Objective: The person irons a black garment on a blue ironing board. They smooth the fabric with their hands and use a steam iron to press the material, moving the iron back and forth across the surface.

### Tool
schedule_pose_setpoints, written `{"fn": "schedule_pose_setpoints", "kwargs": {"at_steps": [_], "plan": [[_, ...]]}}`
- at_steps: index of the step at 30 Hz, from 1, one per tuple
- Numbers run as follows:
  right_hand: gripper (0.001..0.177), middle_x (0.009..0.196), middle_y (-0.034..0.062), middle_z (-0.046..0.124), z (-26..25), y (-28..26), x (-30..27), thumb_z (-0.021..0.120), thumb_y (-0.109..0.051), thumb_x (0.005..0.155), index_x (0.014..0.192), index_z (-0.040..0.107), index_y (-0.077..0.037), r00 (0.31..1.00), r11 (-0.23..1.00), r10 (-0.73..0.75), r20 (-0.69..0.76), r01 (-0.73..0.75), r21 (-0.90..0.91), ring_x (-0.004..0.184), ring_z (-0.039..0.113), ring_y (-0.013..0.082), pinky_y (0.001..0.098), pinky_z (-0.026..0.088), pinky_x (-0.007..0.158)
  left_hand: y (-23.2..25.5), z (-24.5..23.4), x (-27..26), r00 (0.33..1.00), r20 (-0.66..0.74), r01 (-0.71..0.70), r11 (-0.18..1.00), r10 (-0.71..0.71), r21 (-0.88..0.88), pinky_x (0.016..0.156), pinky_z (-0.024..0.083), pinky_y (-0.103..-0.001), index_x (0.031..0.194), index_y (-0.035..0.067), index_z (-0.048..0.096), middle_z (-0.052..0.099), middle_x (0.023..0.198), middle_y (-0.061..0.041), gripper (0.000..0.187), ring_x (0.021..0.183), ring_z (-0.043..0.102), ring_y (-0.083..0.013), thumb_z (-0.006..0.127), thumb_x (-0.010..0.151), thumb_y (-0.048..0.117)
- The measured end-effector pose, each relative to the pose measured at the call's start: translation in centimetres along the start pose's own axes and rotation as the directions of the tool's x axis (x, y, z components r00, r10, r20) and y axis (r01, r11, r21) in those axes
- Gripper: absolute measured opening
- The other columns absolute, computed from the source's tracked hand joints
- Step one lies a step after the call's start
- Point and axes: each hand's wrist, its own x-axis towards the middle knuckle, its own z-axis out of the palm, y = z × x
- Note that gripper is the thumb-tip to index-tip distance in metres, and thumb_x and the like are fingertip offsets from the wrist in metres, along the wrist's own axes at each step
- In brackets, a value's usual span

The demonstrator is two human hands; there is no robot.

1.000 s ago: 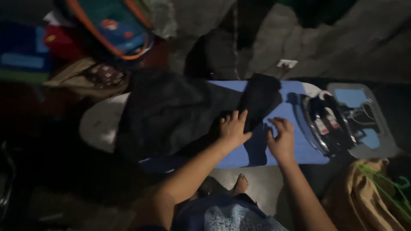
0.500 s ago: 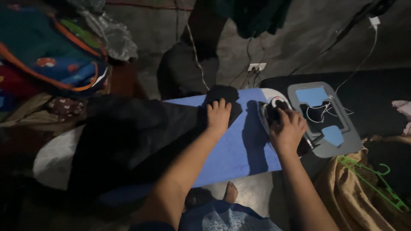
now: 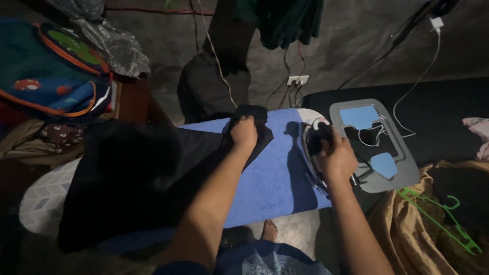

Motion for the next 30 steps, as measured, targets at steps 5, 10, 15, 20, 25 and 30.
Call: {"fn": "schedule_pose_setpoints", "kwargs": {"at_steps": [5,10,15,20,25,30], "plan": [[0.054,0.117,0.0120,0.067,-0.2,-0.3,0.0,0.072,-0.037,0.088,0.139,0.062,-0.025,0.951,0.976,-0.182,-0.249,0.143,-0.167,0.099,0.066,0.0360,0.0475,0.054,0.077,2.5,-6.1,-1.5,0.998,-0.066,-0.033,0.907,0.006,-0.419,0.078,0.055,-0.049,0.100,0.010,0.068,0.071,0.103,-0.015,0.018,0.096,0.068,-0.0405,0.074,0.083,0.011],[0.027,0.114,0.0073,0.070,1.6,-2.6,-3.6,0.065,-0.041,0.107,0.124,0.069,-0.021,0.951,0.901,-0.201,-0.236,0.274,0.337,0.096,0.068,0.0246,0.0324,0.055,0.082,4.6,-12.4,-3.8,0.968,-0.229,-0.235,0.710,0.105,-0.664,0.081,0.055,-0.046,0.103,0.008,0.065,0.071,0.102,-0.015,0.019,0.098,0.069,-0.0383,0.070,0.085,0.006],[0.066,0.107,0.0126,0.073,3.8,-8.8,-6.4,0.052,-0.067,0.101,0.113,0.069,-0.005,0.686,-0.336,-0.522,0.507,-0.712,0.617,0.096,0.069,0.0260,0.0392,0.055,0.079,6.7,-17.9,-8.4,0.940,-0.235,-0.341,0.684,0.246,-0.646,0.081,0.055,-0.044,0.100,0.011,0.067,0.072,0.101,-0.013,0.021,0.096,0.070,-0.0348,0.073,0.080,0.010],[0.054,0.126,0.0124,0.069,2.0,-10.8,-5.9,0.055,-0.053,0.101,0.131,0.063,-0.008,0.688,-0.430,-0.355,0.633,-0.722,0.542,0.117,0.065,0.0299,0.0460,0.049,0.108,5.0,-20.3,-14.7,0.847,-0.248,-0.531,0.757,0.470,-0.380,0.082,0.052,-0.044,0.095,0.015,0.071,0.069,0.096,-0.011,0.011,0.095,0.067,-0.0316,0.076,0.086,0.019],[0.047,0.135,0.0094,0.067,0.2,-12.6,-7.9,0.062,-0.039,0.099,0.135,0.063,-0.008,0.748,-0.501,-0.333,0.575,-0.656,0.564,0.125,0.064,0.0288,0.0456,0.047,0.112,1.5,-17.2,-20.3,0.840,0.526,0.438,0.402,0.137,-0.804,0.081,0.056,-0.039,0.115,0.012,0.072,0.075,0.105,-0.017,0.050,0.094,0.072,-0.0292,0.058,0.101,0.058],[0.040,0.139,0.0104,0.070,-2.7,-14.9,-9.3,0.065,-0.022,0.103,0.139,0.065,-0.003,0.825,-0.706,-0.347,0.446,-0.543,0.455,0.134,0.062,0.0247,0.0421,0.045,0.120,-2.2,-13.9,-20.9,0.590,0.766,0.801,-0.305,0.254,-0.516,0.093,0.046,-0.044,0.145,0.024,0.050,0.056,0.139,0.003,0.080,0.118,0.060,-0.0205,0.044,0.089,0.081]]}}
